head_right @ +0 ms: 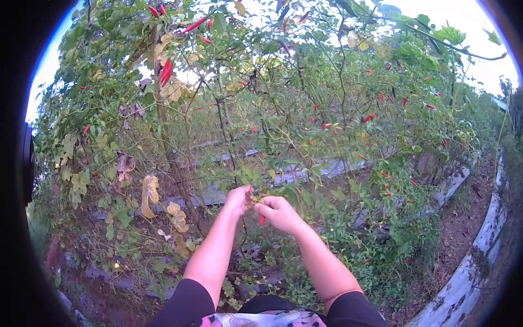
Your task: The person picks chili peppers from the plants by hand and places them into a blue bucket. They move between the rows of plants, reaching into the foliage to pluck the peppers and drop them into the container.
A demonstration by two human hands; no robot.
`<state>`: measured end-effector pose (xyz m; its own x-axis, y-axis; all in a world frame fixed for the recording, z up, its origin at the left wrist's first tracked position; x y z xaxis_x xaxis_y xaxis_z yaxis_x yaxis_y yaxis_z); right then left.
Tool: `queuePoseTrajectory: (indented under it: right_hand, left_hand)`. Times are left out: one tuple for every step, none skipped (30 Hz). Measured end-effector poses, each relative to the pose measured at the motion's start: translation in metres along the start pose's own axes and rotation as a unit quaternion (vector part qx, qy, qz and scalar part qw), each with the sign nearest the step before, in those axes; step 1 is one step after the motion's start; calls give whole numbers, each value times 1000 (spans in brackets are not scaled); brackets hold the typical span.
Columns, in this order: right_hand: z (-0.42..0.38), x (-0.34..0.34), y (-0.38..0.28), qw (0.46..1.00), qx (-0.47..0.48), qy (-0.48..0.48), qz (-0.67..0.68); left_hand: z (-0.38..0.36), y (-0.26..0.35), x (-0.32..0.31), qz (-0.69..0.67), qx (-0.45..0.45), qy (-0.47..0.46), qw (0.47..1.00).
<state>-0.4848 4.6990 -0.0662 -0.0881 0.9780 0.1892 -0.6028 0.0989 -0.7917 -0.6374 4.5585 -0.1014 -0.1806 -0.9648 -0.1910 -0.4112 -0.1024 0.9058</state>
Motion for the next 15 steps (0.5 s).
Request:
queuePoseTrajectory:
  right_hand:
    - [-13,-1,-13,991,-77,6,111]
    - [-26,1,-6,976,-107,11,190]
    - [-41,3,1,954,-136,15,268]
    - [-57,5,7,919,-153,13,363]
    - [-73,6,13,874,-170,11,454]
    - [-91,6,22,854,-180,25,487]
    - [-108,5,31,834,-190,39,517]
    - [-124,5,32,839,-211,62,498]
    - [-141,4,29,843,-232,87,477]
    - [-158,3,31,838,-243,107,477]
    - [-175,2,33,831,-254,129,477]
    - [-190,0,31,829,-257,154,472]
    - [-204,-2,29,826,-259,181,467]
    - [-225,-5,33,812,-253,211,482]
    - [-247,-8,37,797,-247,241,496]
  left_hand:
    - [-18,11,-3,34,0,23,999]
    - [-36,24,-6,67,-1,46,997]
    - [-47,38,-1,157,-57,54,985]
    - [-56,59,5,301,-114,79,943]
    - [-67,82,10,340,-191,90,917]
    - [-76,107,12,320,-252,97,908]
    - [-104,135,5,275,-239,97,926]
    - [-112,161,4,222,-226,60,947]
    - [-113,186,2,146,-236,-1,961]
    - [-119,208,-5,86,-260,-71,959]
    - [-105,232,-9,10,-272,-139,952]
    - [-106,251,-16,-100,-229,-234,939]
    - [-108,265,-23,-206,-180,-325,905]
    - [-107,277,-30,-271,-217,-345,872]
    - [-104,285,-38,-335,-250,-363,832]
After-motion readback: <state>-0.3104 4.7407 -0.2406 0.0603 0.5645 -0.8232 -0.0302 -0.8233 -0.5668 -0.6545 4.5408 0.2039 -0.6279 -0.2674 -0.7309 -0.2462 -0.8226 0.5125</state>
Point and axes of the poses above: each hand's wrist, its own z-axis towards the middle knuckle, its own x-axis out of the back of the hand, y = z × x, the point moved 1 cm from there along z, towards the middle knuckle, and after that the axes turned 15 degrees about x, right-handed, at the moved point
